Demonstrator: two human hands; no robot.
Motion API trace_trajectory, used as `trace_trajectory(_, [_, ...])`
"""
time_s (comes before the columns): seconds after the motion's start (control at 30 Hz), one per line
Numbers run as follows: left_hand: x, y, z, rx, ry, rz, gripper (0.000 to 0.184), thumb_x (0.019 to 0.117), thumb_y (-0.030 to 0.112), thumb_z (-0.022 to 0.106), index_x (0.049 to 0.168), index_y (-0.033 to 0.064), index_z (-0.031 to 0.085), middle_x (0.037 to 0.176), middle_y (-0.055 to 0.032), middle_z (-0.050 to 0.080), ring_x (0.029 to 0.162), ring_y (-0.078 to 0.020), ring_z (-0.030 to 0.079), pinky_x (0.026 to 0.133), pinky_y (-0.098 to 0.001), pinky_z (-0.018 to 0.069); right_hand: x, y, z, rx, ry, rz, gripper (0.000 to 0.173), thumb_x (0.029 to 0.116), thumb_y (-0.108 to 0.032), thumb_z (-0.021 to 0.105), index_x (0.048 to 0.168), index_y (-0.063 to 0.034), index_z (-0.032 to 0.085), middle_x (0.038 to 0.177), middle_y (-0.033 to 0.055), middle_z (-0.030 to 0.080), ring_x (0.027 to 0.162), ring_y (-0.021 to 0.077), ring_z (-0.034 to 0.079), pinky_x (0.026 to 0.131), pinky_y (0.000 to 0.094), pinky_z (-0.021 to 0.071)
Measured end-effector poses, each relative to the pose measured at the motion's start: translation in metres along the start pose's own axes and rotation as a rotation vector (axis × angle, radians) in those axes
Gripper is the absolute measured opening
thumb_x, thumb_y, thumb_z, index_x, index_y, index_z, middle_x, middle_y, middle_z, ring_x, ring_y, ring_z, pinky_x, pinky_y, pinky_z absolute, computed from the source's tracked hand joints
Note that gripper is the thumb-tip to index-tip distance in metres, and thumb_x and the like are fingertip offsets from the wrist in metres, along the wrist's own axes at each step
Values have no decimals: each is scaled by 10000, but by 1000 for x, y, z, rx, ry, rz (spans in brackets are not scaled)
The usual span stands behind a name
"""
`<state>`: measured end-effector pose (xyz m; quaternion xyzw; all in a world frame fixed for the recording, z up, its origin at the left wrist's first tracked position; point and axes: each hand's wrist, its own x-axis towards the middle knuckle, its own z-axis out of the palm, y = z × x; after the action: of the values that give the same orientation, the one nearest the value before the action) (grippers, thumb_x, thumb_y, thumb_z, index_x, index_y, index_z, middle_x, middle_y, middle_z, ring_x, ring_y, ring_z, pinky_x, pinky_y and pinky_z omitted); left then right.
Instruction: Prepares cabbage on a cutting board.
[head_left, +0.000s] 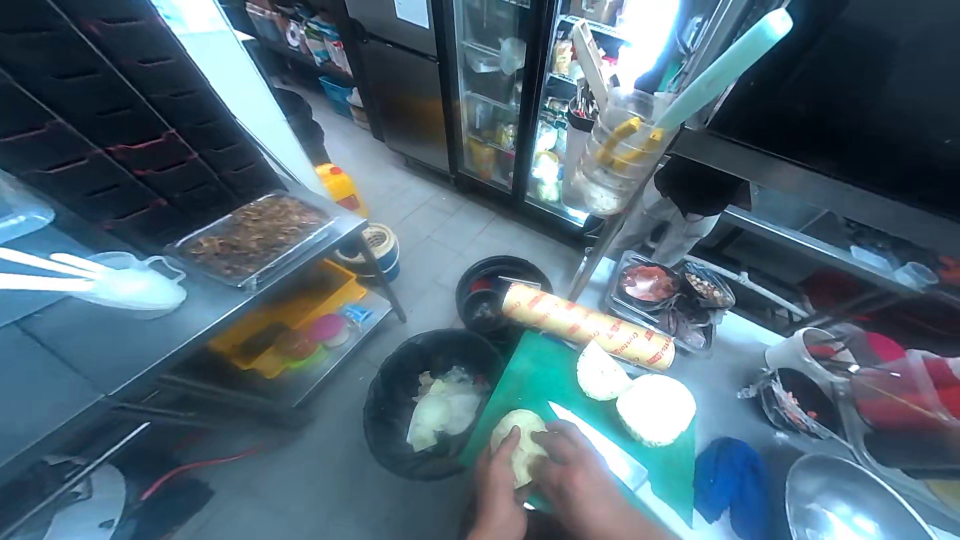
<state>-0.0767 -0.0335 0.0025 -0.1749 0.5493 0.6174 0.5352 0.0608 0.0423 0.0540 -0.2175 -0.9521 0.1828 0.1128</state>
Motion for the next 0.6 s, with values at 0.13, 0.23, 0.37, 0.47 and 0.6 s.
trace_trajectory(0.13, [19, -1, -14, 27, -14, 40, 601, 881, 444, 783, 1314, 71, 598, 1116, -188, 730, 984, -349, 735, 794, -562, 630, -12, 1, -16, 40, -72, 19, 208, 1021, -339, 573, 973, -272, 764, 1146, -121, 711, 1160, 69, 616, 982, 315, 538])
trace_trajectory(0.23, [27, 1, -28, 83, 49, 11, 666, 828, 486, 823, 1308, 87, 591, 1163, -162, 715, 1051, -329, 710, 840, -561, 611, -10, 3, -40, 244, -171, 160, 176, 1018, -309, 590, 1016, -253, 757, 1012, -104, 728, 954, 29, 683, 846, 315, 604])
trace_trajectory(0.37, [28, 4, -36, 150, 54, -36, 745, 783, 526, 850, 1329, 102, 573, 1190, -154, 707, 1085, -327, 700, 858, -571, 605, 22, 1, -69, 536, -148, 388, 86, 971, -252, 676, 1006, -219, 747, 854, -90, 734, 723, 56, 700, 684, 322, 639])
trace_trajectory(0.47, [27, 2, -38, 177, 49, -5, 775, 757, 523, 873, 1329, 105, 559, 1147, -171, 712, 1009, -340, 716, 786, -558, 615, 68, -7, -79, 675, -125, 523, 120, 952, -218, 666, 1047, -179, 728, 855, -43, 730, 715, 121, 707, 673, 354, 637])
trace_trajectory(0.6, [30, -1, -41, 173, 60, 17, 882, 732, 521, 895, 1411, 142, 478, 1187, -200, 689, 1008, -373, 713, 759, -565, 621, 123, -22, -73, 951, -93, 562, 399, 910, -154, 729, 1302, -115, 664, 1138, 33, 749, 998, 174, 737, 894, 394, 638])
